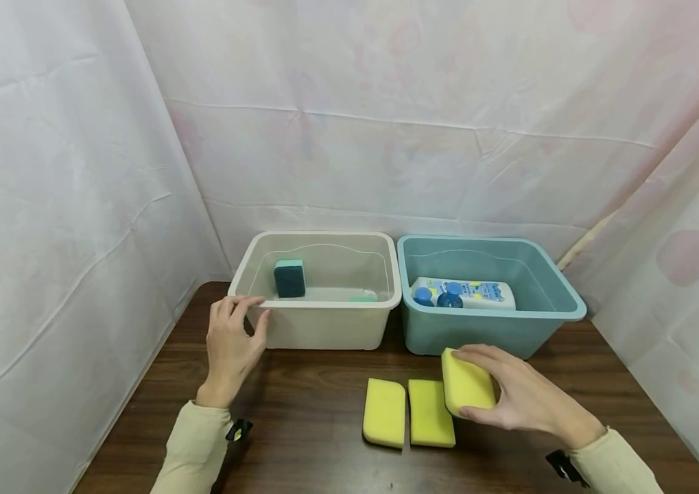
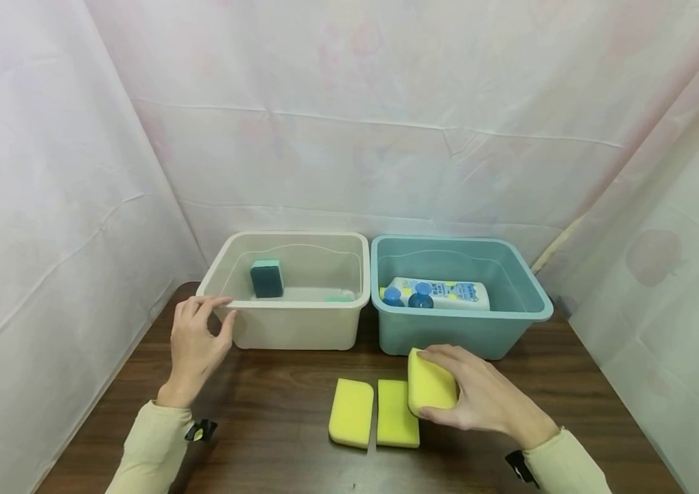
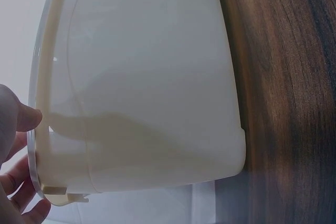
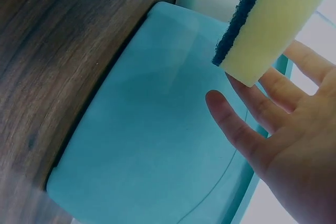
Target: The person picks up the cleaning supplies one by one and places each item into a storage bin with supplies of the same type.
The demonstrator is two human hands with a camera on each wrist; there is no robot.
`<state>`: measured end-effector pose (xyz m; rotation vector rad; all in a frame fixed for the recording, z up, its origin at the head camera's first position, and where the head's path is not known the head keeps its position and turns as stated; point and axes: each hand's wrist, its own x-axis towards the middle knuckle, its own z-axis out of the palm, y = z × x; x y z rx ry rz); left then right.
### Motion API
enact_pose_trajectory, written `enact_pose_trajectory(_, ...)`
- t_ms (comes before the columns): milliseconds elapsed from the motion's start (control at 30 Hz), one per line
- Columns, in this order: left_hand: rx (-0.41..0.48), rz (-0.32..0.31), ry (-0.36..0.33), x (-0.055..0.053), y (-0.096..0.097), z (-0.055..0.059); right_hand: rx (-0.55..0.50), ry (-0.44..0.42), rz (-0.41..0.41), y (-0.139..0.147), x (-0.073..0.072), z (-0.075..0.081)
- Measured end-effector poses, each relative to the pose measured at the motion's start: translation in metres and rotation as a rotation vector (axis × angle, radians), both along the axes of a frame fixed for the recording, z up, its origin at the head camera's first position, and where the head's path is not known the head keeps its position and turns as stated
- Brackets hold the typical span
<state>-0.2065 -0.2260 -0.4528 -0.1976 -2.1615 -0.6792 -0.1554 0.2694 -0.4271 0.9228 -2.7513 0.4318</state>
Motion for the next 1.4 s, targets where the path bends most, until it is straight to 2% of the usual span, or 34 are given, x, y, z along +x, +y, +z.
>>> enact_pose_trajectory(433,0.003,0.000,-0.004,0.000,-0.001,-0.001,0.003,0.029,0.013,-0.005,-0.002,0.011)
enact_pose_trajectory(633,0.005,0.002,-0.004,0.000,-0.001,-0.001,-0.012,0.008,0.036,-0.011,-0.004,0.018)
enact_pose_trajectory(867,0.005,-0.003,-0.003,0.000,-0.001,0.000,-0.019,0.038,0.065,-0.019,-0.008,0.025)
enact_pose_trajectory(1400,0.004,0.001,-0.008,0.000,-0.001,-0.001,-0.008,0.001,0.131,-0.043,-0.020,0.049)
